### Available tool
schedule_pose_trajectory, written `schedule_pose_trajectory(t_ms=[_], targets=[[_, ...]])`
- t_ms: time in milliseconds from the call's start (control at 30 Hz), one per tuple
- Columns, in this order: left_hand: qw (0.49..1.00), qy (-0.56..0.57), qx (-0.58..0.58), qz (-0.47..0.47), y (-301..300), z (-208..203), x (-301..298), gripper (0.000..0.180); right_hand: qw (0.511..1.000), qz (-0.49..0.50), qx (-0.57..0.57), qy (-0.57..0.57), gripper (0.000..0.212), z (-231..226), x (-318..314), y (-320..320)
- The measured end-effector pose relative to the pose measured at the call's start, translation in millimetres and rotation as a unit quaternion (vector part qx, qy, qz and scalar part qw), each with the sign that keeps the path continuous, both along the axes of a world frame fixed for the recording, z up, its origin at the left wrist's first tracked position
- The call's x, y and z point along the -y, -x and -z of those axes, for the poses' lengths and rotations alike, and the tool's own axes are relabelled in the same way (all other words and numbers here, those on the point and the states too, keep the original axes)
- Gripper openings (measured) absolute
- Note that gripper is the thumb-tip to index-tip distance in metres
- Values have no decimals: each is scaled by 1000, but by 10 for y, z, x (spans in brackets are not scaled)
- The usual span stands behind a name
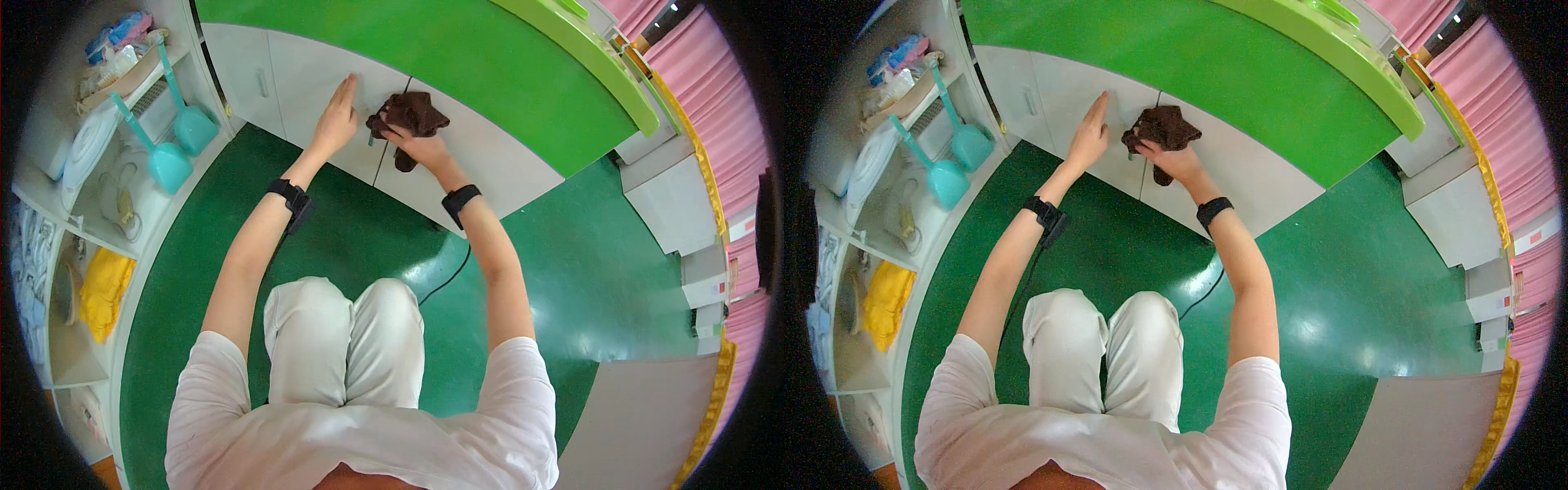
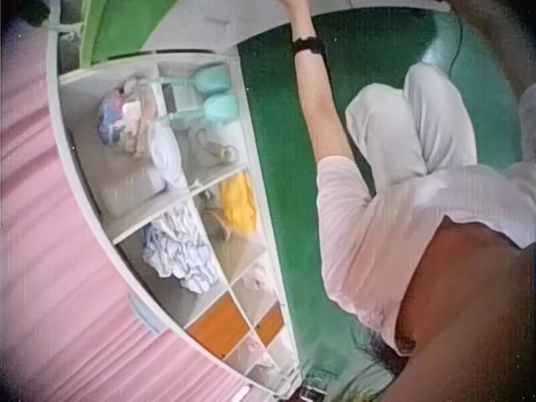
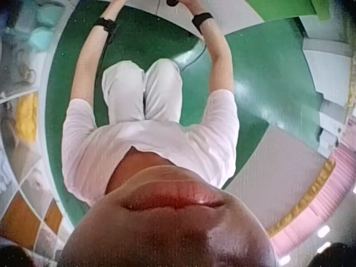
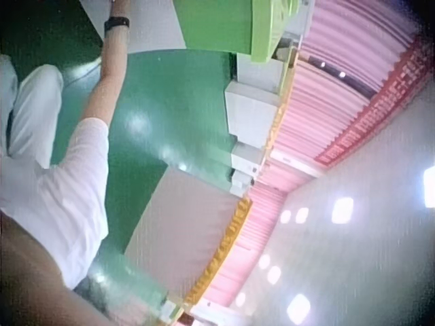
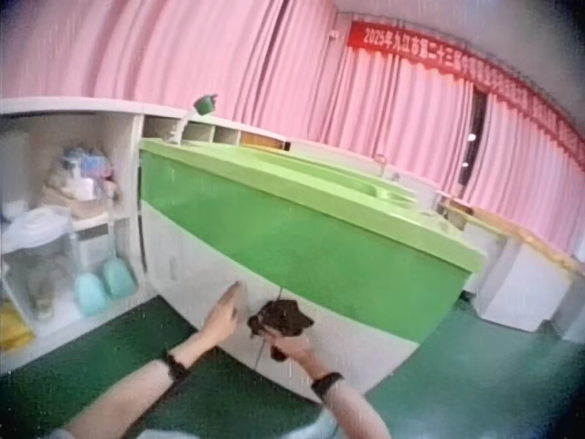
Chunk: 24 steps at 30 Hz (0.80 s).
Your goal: Wiping and cleaning a sink and a cabinet using a cloth.
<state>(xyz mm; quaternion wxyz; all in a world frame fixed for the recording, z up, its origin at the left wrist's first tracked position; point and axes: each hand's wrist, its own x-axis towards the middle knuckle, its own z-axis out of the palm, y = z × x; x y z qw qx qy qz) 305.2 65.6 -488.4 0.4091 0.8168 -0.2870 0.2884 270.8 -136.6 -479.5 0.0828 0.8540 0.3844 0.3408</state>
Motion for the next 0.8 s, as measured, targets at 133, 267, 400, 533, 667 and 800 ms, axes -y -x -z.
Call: schedule_pose_trajectory(t_ms=[133, 267, 400, 533, 667, 800], targets=[[1000, -21, 19, -4, -8, -78, -151, 59, 998, 17, 51, 25, 35, -417, 3, 113], [999, -26, 3, -29, -18, -259, -105, 59, 967, 93, 195, -137, 39, -1120, 13, 232], [1000, -13, 21, -8, 23, -449, 49, 59, 905, 172, 261, -287, 56, -1614, 16, 415], [999, -15, 36, -1, 3, -536, 99, 58, 904, 156, 300, -264, 37, -1369, -22, 252], [999, -3, 36, -7, -71, -347, 81, 58, 954, 164, 196, -158, 35, -761, -122, 261], [1000, -7, 28, -5, -94, -103, 34, 58, 981, 148, 96, -76, 37, -9, -163, 213]])
